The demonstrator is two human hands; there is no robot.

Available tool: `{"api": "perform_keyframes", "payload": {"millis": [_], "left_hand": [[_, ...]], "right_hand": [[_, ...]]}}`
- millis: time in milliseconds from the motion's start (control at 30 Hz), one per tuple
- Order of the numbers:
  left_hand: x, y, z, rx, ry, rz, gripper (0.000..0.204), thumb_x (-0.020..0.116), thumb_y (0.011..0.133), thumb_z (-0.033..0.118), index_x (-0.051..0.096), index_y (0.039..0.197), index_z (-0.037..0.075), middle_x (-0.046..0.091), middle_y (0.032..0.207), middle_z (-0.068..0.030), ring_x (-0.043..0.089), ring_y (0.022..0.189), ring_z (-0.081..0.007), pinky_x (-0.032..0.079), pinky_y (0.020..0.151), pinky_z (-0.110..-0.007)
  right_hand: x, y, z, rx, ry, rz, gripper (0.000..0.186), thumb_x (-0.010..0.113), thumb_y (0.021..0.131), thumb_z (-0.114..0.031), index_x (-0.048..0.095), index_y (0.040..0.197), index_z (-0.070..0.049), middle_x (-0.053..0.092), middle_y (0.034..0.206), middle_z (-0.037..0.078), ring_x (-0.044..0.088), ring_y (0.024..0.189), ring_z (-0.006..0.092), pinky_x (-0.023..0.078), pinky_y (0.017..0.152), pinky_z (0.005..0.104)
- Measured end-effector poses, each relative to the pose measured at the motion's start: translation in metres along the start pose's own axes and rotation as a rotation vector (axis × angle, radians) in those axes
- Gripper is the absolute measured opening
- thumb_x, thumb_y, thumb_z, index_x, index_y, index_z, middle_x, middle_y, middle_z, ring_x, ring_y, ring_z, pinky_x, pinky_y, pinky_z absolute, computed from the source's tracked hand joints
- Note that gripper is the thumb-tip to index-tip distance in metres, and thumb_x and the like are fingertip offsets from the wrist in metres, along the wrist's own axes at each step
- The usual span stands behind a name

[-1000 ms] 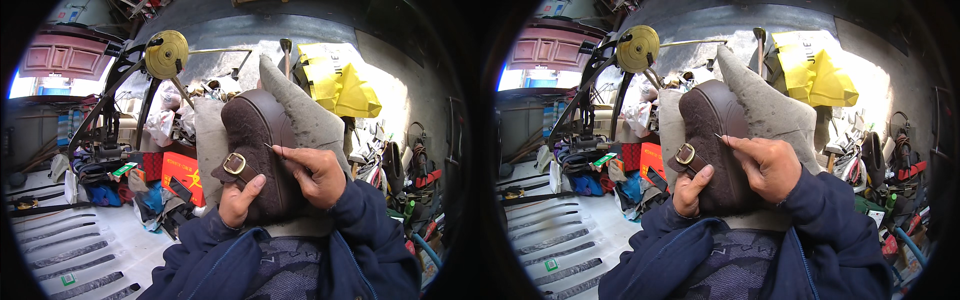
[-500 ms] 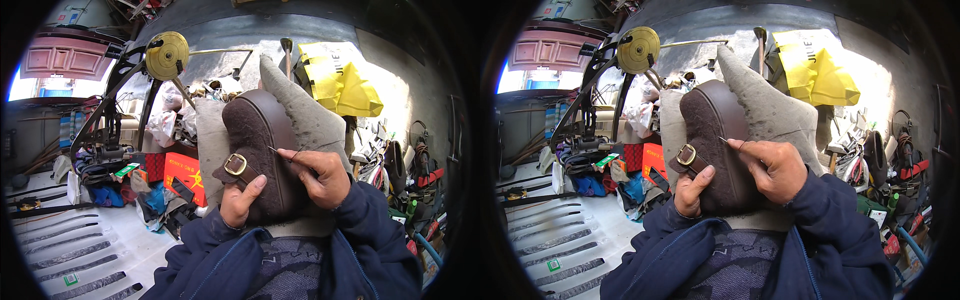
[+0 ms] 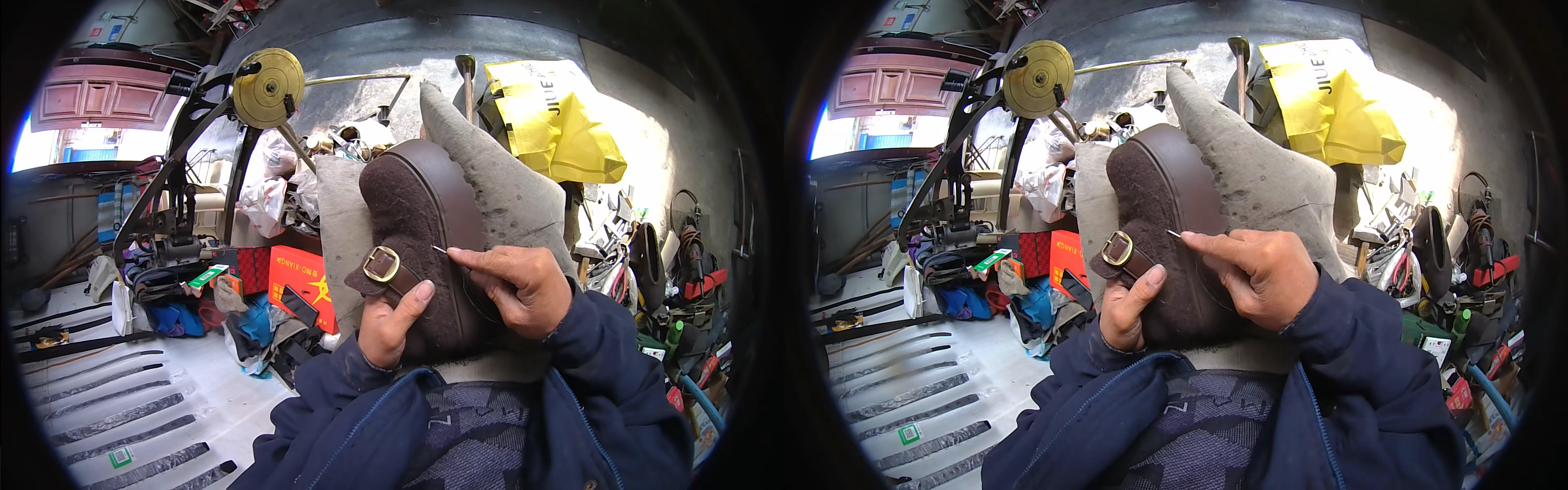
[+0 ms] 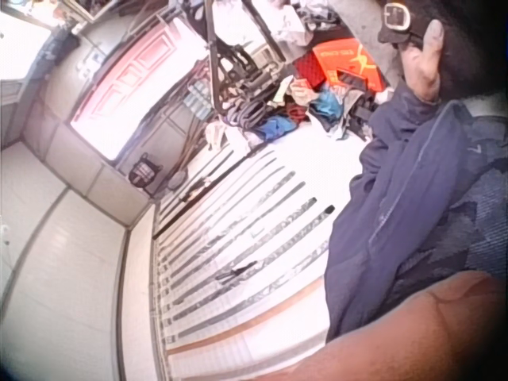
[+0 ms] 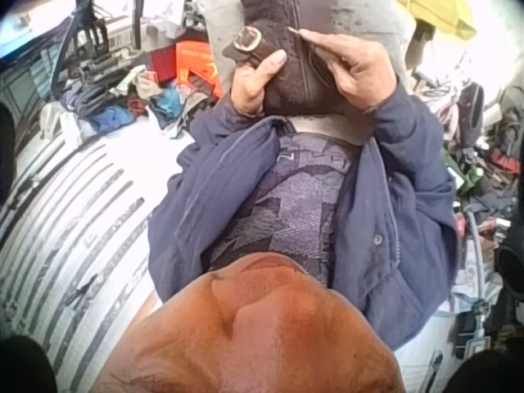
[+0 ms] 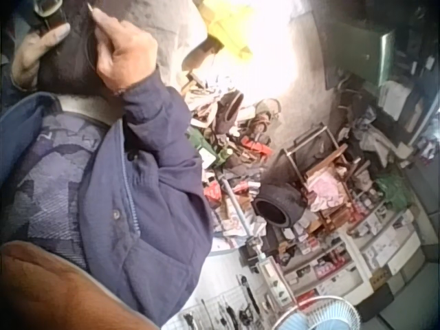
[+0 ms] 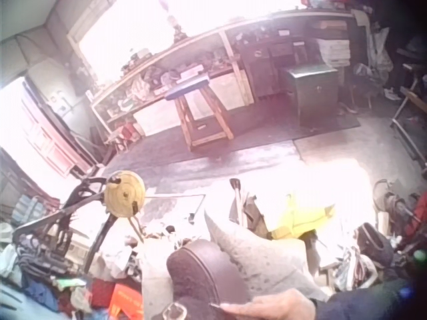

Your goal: The person stitches the side seam of a brown boot using a needle and thread. They repeatedly insert the needle, pull the thread through, and tighten the stitches along the seam while holding the boot steady on a padded rest.

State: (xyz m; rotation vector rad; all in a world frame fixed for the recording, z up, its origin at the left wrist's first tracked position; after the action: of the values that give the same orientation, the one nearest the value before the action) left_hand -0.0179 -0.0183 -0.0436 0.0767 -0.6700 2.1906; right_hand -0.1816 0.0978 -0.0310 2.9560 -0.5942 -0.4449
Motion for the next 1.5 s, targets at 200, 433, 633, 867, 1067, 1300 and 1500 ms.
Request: {"api": "perform_keyframes", "payload": {"millis": [200, 433, 633, 867, 1067, 1300, 1500], "left_hand": [[0.0, 0.001, 0.0, 0.015, -0.014, -0.011, 0.037, 0.066, 0.104, 0.011, 0.058, 0.139, 0.002, 0.066, 0.129, -0.0064, 0.062, 0.117, -0.016, 0.049, 0.105, -0.034], [-0.001, 0.003, -0.001, 0.025, -0.012, 0.014, 0.041, 0.068, 0.102, 0.009, 0.057, 0.141, 0.002, 0.065, 0.132, -0.0069, 0.061, 0.12, -0.0169, 0.048, 0.107, -0.034], [-0.003, 0.003, -0.004, -0.004, -0.018, -0.006, 0.042, 0.069, 0.102, 0.01, 0.056, 0.141, 0.002, 0.065, 0.132, -0.0071, 0.061, 0.121, -0.0172, 0.048, 0.107, -0.035], [0.001, 0.002, 0.002, 0.073, 0.095, -0.029, 0.044, 0.069, 0.102, 0.008, 0.055, 0.142, 0.0, 0.063, 0.135, -0.0084, 0.06, 0.124, -0.0186, 0.046, 0.109, -0.035], [0.008, 0.002, 0.008, 0.072, 0.198, -0.071, 0.045, 0.068, 0.102, 0.009, 0.053, 0.144, -0.002, 0.063, 0.136, -0.0086, 0.059, 0.125, -0.0194, 0.046, 0.11, -0.035], [0.009, 0.0, 0.009, 0.068, 0.186, -0.071, 0.043, 0.068, 0.103, 0.011, 0.055, 0.142, -0.001, 0.063, 0.133, -0.0076, 0.06, 0.122, -0.0181, 0.047, 0.107, -0.035], [0.007, 0.001, 0.006, 0.039, 0.158, -0.095, 0.042, 0.068, 0.103, 0.011, 0.056, 0.142, -0.001, 0.063, 0.132, -0.0072, 0.059, 0.121, -0.0177, 0.047, 0.107, -0.035]], "right_hand": [[-0.004, -0.002, 0.0, -0.024, -0.006, 0.038, 0.047, 0.071, 0.087, 0.003, 0.073, 0.131, -0.013, 0.067, 0.079, 0.014, 0.068, 0.072, 0.0352, 0.055, 0.064, 0.0409], [-0.01, 0.016, 0.002, -0.048, -0.119, 0.125, 0.041, 0.072, 0.089, 0.0, 0.074, 0.127, -0.013, 0.066, 0.078, 0.013, 0.067, 0.067, 0.0357, 0.054, 0.062, 0.0407], [-0.013, 0.013, 0.001, -0.084, -0.051, 0.033, 0.046, 0.068, 0.089, 0.008, 0.073, 0.132, -0.008, 0.063, 0.077, 0.014, 0.063, 0.064, 0.0286, 0.05, 0.062, 0.0355], [-0.015, 0.023, 0.005, -0.101, -0.173, 0.107, 0.048, 0.072, 0.086, 0.008, 0.075, 0.13, -0.011, 0.061, 0.076, 0.013, 0.064, 0.065, 0.0288, 0.05, 0.06, 0.0365], [-0.02, 0.019, 0.003, -0.149, -0.158, 0.034, 0.046, 0.075, 0.085, 0.003, 0.075, 0.128, -0.014, 0.063, 0.077, 0.01, 0.065, 0.065, 0.0301, 0.051, 0.058, 0.0385], [-0.022, 0.037, 0.0, -0.179, -0.332, 0.04, 0.039, 0.076, 0.085, -0.002, 0.077, 0.122, -0.015, 0.065, 0.079, 0.009, 0.068, 0.067, 0.0311, 0.053, 0.058, 0.0397], [-0.031, 0.027, -0.008, -0.135, -0.259, -0.107, 0.04, 0.076, 0.085, 0.0, 0.078, 0.122, -0.013, 0.068, 0.08, 0.011, 0.069, 0.069, 0.0322, 0.054, 0.06, 0.0406]]}}
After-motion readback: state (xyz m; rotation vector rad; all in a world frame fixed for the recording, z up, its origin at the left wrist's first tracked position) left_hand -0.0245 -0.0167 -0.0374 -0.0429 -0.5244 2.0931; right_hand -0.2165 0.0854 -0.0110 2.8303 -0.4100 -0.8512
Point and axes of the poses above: each hand's wrist, its own y-axis towards the middle knuckle, its own x-axis out of the palm, z = x × y, the point moved 6 cm from there along y, towards the middle knuckle
